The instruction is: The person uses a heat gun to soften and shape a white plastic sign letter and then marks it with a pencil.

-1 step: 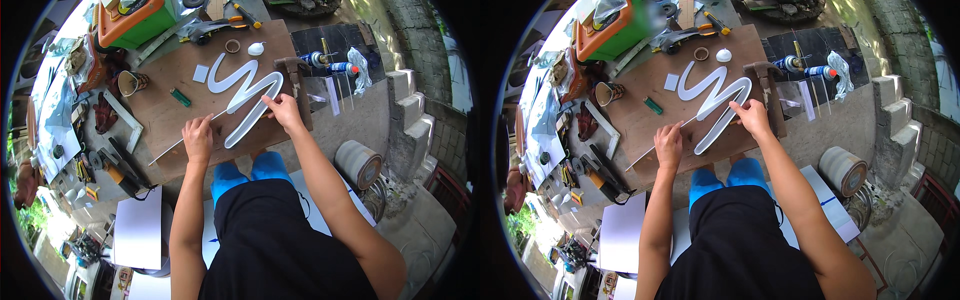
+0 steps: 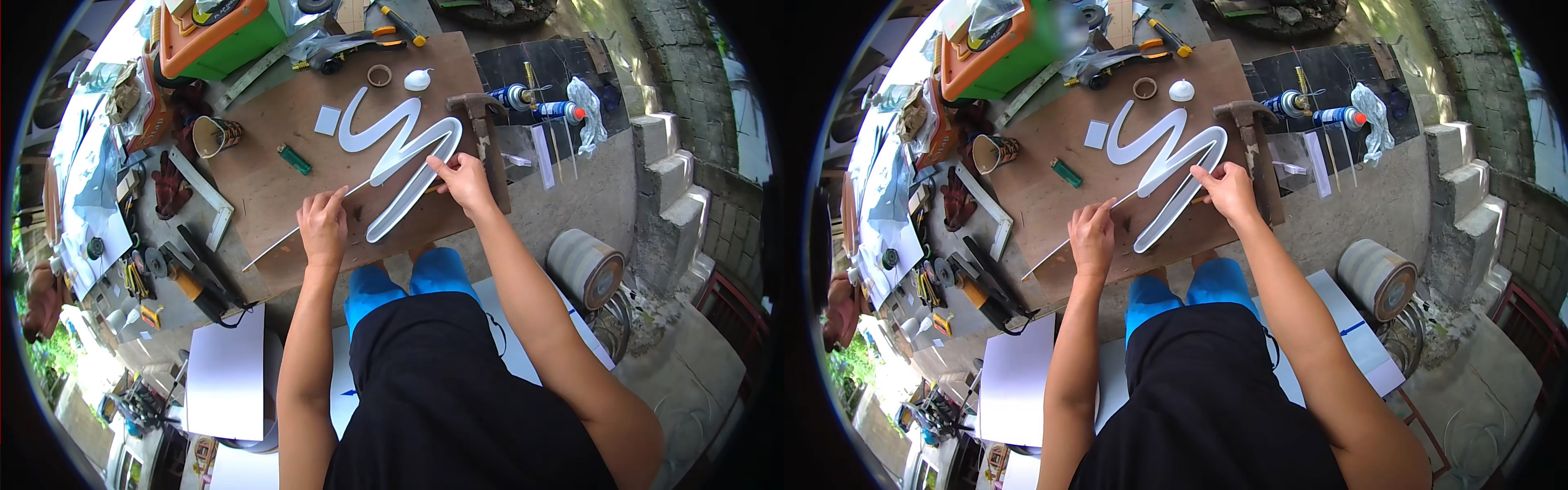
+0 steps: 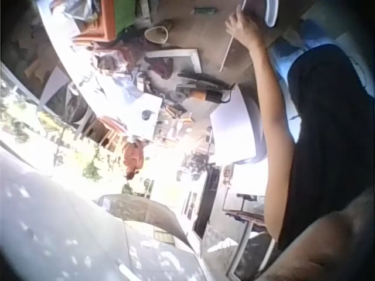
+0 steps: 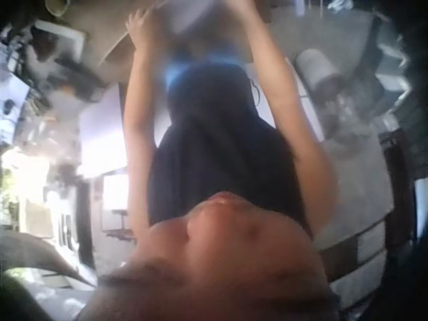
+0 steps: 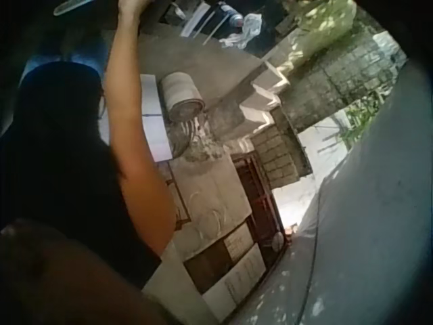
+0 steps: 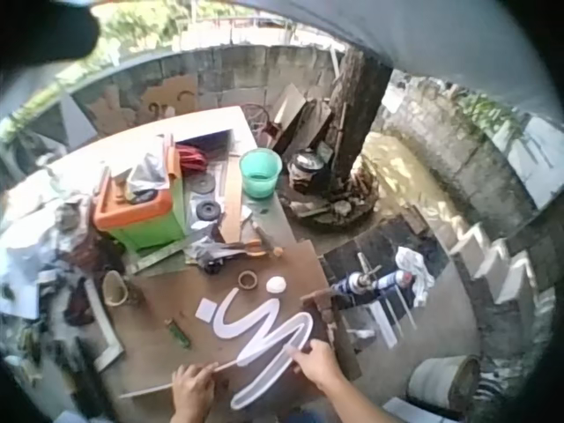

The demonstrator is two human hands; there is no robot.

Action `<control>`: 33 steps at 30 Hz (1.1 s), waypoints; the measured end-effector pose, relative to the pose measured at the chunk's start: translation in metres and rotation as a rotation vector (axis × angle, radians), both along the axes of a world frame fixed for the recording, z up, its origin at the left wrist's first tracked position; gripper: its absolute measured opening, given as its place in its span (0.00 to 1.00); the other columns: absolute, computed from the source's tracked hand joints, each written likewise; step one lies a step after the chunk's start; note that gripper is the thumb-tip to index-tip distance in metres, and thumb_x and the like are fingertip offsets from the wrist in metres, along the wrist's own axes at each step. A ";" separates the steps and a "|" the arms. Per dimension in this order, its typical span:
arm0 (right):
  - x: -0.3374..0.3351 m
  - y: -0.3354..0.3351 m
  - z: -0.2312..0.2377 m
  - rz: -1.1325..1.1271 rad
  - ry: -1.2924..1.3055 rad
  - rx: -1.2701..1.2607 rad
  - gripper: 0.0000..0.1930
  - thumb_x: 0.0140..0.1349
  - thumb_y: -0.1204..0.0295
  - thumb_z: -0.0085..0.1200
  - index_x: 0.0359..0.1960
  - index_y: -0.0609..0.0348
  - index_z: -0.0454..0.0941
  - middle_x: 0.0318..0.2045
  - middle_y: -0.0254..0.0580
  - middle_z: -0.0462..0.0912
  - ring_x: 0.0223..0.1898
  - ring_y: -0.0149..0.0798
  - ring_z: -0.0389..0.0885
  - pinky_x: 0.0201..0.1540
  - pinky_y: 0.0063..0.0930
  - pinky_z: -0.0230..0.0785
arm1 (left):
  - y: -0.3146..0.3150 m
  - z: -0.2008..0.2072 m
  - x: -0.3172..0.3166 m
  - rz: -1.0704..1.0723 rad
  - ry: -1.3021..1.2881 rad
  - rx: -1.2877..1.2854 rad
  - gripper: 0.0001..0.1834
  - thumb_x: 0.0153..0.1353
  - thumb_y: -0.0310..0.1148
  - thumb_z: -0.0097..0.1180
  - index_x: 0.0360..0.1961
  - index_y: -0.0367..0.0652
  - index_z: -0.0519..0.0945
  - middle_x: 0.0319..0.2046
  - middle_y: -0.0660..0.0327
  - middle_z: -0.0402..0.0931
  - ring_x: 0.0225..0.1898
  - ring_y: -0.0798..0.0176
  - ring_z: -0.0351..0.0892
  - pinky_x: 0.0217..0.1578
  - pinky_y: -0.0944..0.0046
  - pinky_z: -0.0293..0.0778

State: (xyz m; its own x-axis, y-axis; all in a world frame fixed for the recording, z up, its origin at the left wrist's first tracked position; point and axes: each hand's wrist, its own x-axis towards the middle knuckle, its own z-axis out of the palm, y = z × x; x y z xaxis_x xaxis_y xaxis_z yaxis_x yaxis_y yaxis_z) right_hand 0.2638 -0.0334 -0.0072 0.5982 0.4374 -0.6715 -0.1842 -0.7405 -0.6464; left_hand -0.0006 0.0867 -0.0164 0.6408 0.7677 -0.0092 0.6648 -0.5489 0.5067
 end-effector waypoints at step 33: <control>0.002 0.002 -0.001 0.009 0.025 -0.002 0.30 0.61 0.48 0.74 0.33 0.69 0.80 0.29 0.47 0.87 0.22 0.34 0.86 0.26 0.29 0.80 | 0.002 -0.002 -0.001 -0.025 0.024 0.031 0.23 0.55 0.21 0.64 0.51 0.55 0.88 0.43 0.64 0.85 0.48 0.54 0.81 0.50 0.52 0.74</control>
State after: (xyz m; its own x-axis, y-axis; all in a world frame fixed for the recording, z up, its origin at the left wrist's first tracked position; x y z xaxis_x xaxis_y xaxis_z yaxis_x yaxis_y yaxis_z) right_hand 0.2661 -0.0316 -0.0079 0.5773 0.4415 -0.6869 -0.1930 -0.7436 -0.6401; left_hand -0.0014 0.0885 -0.0184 0.6595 0.7517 -0.0012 0.6624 -0.5803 0.4738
